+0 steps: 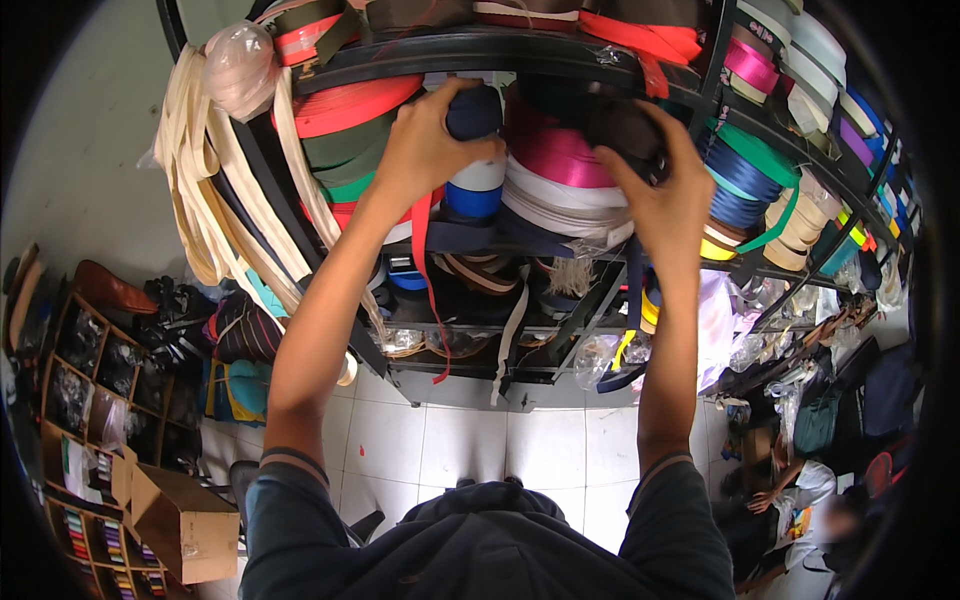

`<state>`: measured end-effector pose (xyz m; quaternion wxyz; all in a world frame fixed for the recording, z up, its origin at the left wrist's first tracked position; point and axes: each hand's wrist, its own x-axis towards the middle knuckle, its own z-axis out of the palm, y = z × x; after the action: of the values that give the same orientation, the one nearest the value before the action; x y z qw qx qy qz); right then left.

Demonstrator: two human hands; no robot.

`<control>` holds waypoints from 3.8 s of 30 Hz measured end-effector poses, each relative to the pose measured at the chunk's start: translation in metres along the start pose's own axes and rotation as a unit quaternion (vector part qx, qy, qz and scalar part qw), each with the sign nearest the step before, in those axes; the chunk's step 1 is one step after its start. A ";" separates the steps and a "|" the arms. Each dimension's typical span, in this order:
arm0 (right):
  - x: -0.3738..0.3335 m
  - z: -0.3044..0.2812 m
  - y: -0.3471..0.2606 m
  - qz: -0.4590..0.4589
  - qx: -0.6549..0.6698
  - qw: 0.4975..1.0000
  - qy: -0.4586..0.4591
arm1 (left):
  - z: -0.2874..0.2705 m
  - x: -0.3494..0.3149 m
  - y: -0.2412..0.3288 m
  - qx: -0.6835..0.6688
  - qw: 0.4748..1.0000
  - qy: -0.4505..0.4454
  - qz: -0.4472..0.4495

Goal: The person takes several rolls of ribbon from a cardboard box and places them onto a storage shelf organized by color.

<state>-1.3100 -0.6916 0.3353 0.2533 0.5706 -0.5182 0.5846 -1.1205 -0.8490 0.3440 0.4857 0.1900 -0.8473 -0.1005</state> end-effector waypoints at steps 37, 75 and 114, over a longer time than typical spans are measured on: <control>0.013 0.141 -0.004 0.107 0.006 0.993 0.054 | 0.056 -0.009 -0.048 -0.207 0.965 0.045 -0.156; 0.026 0.157 0.010 0.150 0.322 0.935 -0.005 | 0.076 -0.005 -0.054 -0.296 0.932 0.196 -0.078; 0.010 0.136 -0.014 0.142 0.396 0.907 -0.013 | 0.046 -0.034 -0.046 -0.200 0.962 0.181 -0.041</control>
<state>-1.2445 -0.8114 0.3234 -0.0862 0.5520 -0.3228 0.7640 -1.1346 -0.8770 0.2774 0.6547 0.1387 -0.6993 -0.2512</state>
